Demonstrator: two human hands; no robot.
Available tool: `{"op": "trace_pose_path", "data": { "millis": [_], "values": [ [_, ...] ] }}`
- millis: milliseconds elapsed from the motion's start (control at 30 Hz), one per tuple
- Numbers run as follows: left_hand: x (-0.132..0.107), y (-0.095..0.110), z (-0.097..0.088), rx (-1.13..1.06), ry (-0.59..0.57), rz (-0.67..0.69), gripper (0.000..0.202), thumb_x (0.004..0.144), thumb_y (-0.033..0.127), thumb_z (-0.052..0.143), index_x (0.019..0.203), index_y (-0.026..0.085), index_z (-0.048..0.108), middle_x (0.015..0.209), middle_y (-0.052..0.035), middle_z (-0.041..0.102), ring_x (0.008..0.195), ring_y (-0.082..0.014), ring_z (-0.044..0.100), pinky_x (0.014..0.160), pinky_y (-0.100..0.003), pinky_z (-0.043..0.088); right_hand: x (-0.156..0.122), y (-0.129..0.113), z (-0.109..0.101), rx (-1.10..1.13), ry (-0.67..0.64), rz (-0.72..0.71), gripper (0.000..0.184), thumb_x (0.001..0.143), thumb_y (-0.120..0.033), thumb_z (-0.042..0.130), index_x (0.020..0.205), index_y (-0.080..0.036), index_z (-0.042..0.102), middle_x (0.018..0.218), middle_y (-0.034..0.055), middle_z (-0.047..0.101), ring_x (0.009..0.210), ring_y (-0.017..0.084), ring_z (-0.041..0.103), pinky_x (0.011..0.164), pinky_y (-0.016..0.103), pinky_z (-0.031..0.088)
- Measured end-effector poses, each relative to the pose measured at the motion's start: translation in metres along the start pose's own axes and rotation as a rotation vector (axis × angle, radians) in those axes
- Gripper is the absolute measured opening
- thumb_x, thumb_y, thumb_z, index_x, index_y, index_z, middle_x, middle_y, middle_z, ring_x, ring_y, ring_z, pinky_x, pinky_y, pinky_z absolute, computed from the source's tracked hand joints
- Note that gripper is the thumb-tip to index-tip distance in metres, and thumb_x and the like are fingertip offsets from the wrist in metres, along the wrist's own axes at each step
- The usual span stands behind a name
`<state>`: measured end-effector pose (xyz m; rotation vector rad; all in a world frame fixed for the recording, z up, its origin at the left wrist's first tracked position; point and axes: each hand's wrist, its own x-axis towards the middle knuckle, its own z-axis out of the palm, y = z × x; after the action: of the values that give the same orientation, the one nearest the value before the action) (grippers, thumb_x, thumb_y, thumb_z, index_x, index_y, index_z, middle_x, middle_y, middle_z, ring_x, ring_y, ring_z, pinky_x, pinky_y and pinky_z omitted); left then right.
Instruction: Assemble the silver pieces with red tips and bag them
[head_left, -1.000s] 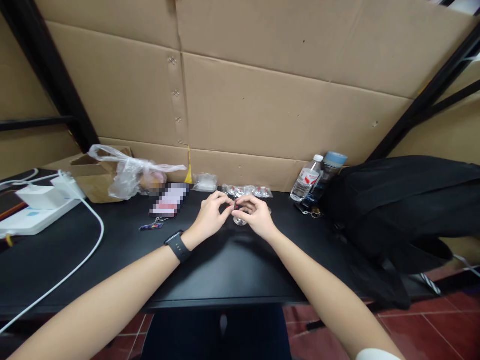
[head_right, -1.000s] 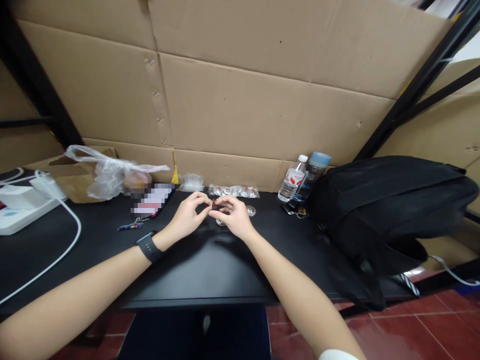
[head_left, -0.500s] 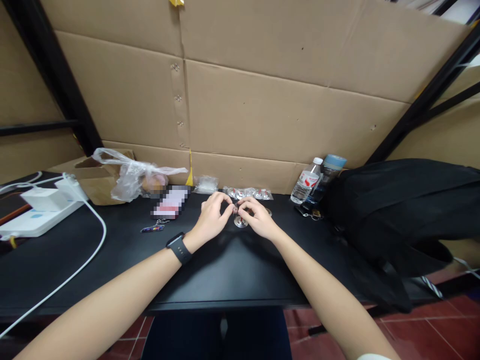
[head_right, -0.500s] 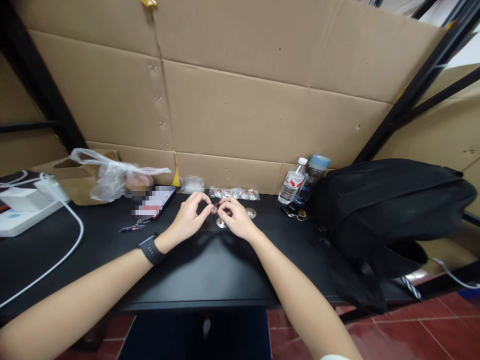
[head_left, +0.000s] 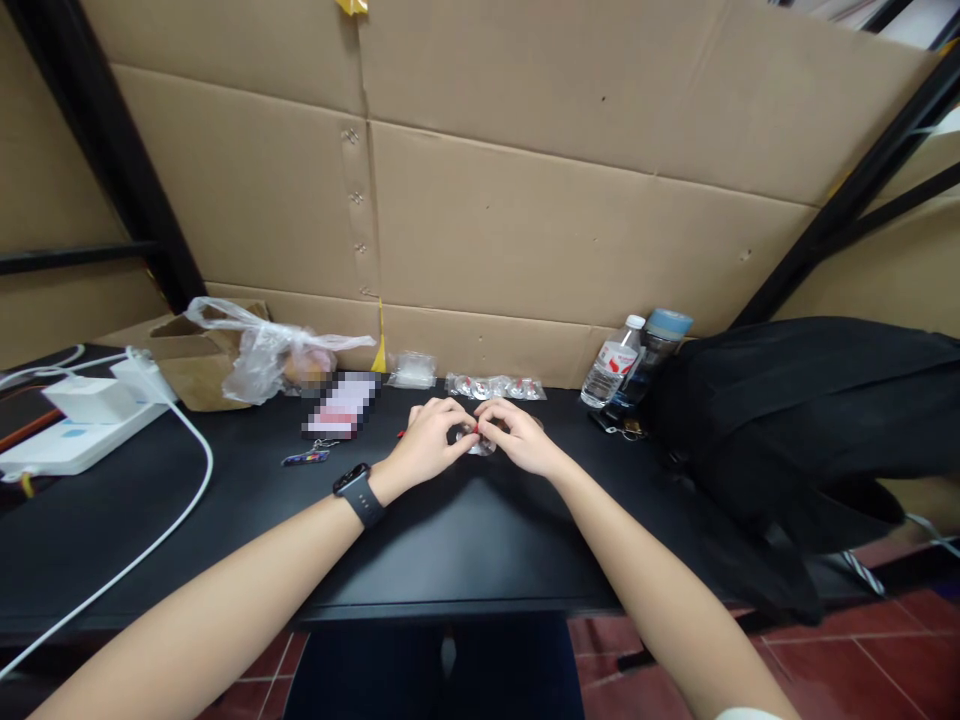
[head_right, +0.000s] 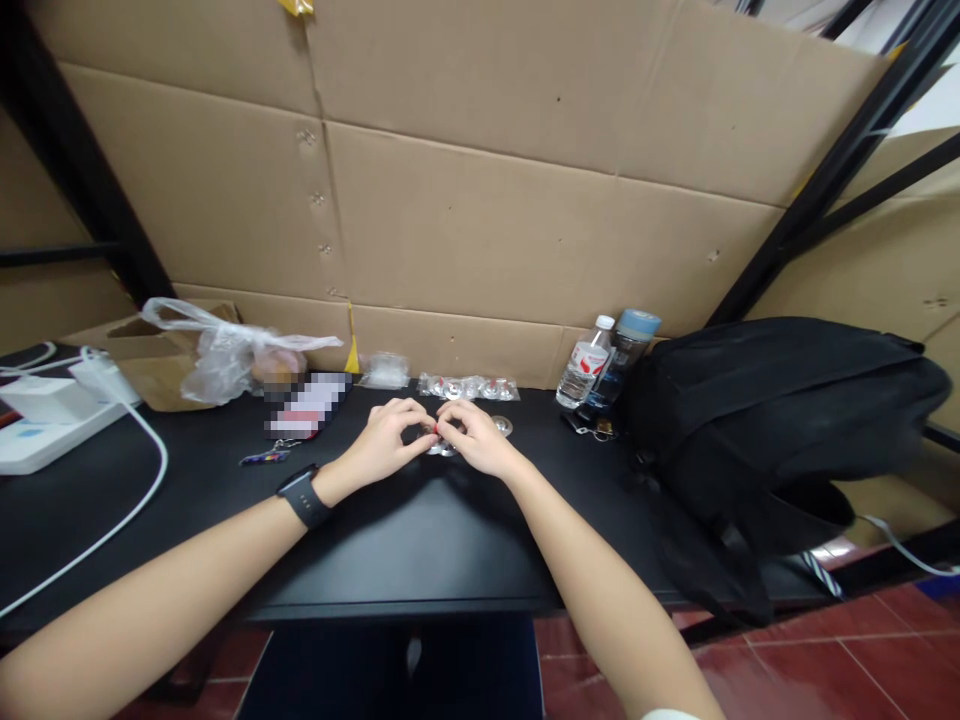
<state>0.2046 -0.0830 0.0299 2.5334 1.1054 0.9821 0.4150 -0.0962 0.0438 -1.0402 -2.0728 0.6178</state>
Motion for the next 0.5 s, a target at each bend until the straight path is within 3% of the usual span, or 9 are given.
{"op": "trace_pose_path", "data": {
  "millis": [133, 267, 367, 500],
  "values": [
    [0.0, -0.005, -0.001, 0.039, -0.053, -0.018, 0.014, 0.095, 0.035, 0.06, 0.093, 0.027, 0.071, 0.093, -0.0011, 0.072, 0.096, -0.0229, 0.06, 0.086, -0.038, 0.034, -0.002, 0.004, -0.002, -0.079, -0.017, 0.013, 0.026, 0.102, -0.042, 0.05, 0.099, -0.021, 0.065, 0.103, 0.0061, 0.065, 0.093, 0.019, 0.062, 0.087, 0.033, 0.049],
    [-0.001, -0.01, -0.001, 0.066, -0.094, -0.07, 0.015, 0.096, 0.034, 0.057, 0.092, 0.026, 0.069, 0.087, -0.0007, 0.074, 0.093, -0.0233, 0.062, 0.085, -0.038, 0.03, -0.006, 0.015, -0.007, -0.272, -0.108, 0.06, 0.026, 0.094, -0.033, 0.064, 0.117, -0.022, 0.066, 0.098, 0.0048, 0.065, 0.081, 0.017, 0.06, 0.08, 0.031, 0.048],
    [-0.001, -0.011, -0.001, 0.067, -0.1, -0.086, 0.017, 0.097, 0.034, 0.054, 0.091, 0.026, 0.068, 0.086, -0.0006, 0.076, 0.092, -0.023, 0.064, 0.086, -0.039, 0.029, -0.006, 0.021, -0.009, -0.321, -0.223, 0.039, 0.016, 0.092, -0.025, 0.065, 0.106, -0.021, 0.072, 0.089, 0.0031, 0.068, 0.078, 0.016, 0.062, 0.077, 0.028, 0.046],
    [-0.001, -0.011, -0.002, 0.076, -0.096, -0.086, 0.017, 0.097, 0.032, 0.053, 0.091, 0.025, 0.068, 0.088, -0.0013, 0.077, 0.094, -0.0236, 0.065, 0.088, -0.039, 0.03, -0.004, 0.021, -0.007, -0.339, -0.197, 0.107, 0.011, 0.088, -0.014, 0.064, 0.09, -0.021, 0.073, 0.076, 0.0001, 0.07, 0.068, 0.014, 0.062, 0.07, 0.025, 0.043]
  ]
}}
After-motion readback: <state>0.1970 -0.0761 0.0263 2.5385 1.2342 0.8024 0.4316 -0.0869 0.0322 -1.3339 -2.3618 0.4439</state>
